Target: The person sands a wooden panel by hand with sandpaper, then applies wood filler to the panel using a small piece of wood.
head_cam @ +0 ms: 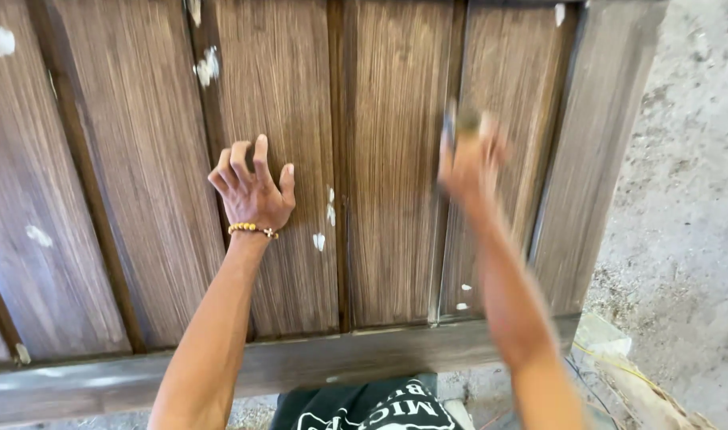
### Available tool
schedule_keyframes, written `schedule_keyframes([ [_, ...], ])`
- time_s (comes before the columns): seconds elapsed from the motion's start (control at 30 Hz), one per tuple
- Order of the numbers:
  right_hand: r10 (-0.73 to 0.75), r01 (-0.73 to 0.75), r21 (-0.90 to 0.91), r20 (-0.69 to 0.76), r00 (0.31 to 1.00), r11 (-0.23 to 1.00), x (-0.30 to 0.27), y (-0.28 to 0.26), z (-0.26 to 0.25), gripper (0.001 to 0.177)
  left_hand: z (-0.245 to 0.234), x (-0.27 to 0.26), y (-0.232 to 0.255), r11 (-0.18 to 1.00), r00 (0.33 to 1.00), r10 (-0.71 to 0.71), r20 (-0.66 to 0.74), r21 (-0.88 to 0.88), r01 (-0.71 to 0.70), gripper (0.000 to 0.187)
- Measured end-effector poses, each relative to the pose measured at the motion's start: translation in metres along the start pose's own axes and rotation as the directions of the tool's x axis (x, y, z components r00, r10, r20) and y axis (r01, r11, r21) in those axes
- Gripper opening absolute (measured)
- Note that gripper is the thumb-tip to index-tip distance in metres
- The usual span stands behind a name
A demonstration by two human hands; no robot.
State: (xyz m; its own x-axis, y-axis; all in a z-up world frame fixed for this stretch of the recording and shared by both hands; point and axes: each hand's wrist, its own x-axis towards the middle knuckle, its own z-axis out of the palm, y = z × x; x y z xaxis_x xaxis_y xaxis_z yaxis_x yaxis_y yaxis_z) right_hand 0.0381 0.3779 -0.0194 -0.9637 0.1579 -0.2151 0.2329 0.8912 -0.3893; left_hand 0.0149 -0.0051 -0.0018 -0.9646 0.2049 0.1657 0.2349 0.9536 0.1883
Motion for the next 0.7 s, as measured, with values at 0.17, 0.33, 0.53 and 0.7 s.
schedule_keyframes([
  [0.17, 0.069, -0.078, 0.114, 0.08, 0.994, 0.99, 0.127, -0.024, -0.04, 0.042, 0.001, 0.006, 0.002, 1.0, 1.0, 0.013, -0.005, -0.021, -0.014, 0.063],
  [0.33, 0.083, -0.095, 0.054, 0.182, 0.98, 0.994, -0.156, 0.029, 0.018, 0.057, 0.009, 0.025, 0.0, 1.0, 0.999, 0.011, -0.038, -0.022, -0.012, 0.064],
  [0.53, -0.012, 0.011, 0.009, 0.167, 0.986, 1.0, -0.219, -0.033, -0.073, 0.028, 0.005, 0.025, 0.004, 0.999, 0.997, 0.029, -0.072, -0.021, -0.031, 0.063],
  [0.7, -0.125, 0.148, 0.179, -0.137, 0.983, 0.973, -0.196, -0.104, -0.019, 0.019, -0.003, -0.003, 0.003, 0.999, 0.998, -0.032, -0.061, -0.045, 0.029, 0.063],
])
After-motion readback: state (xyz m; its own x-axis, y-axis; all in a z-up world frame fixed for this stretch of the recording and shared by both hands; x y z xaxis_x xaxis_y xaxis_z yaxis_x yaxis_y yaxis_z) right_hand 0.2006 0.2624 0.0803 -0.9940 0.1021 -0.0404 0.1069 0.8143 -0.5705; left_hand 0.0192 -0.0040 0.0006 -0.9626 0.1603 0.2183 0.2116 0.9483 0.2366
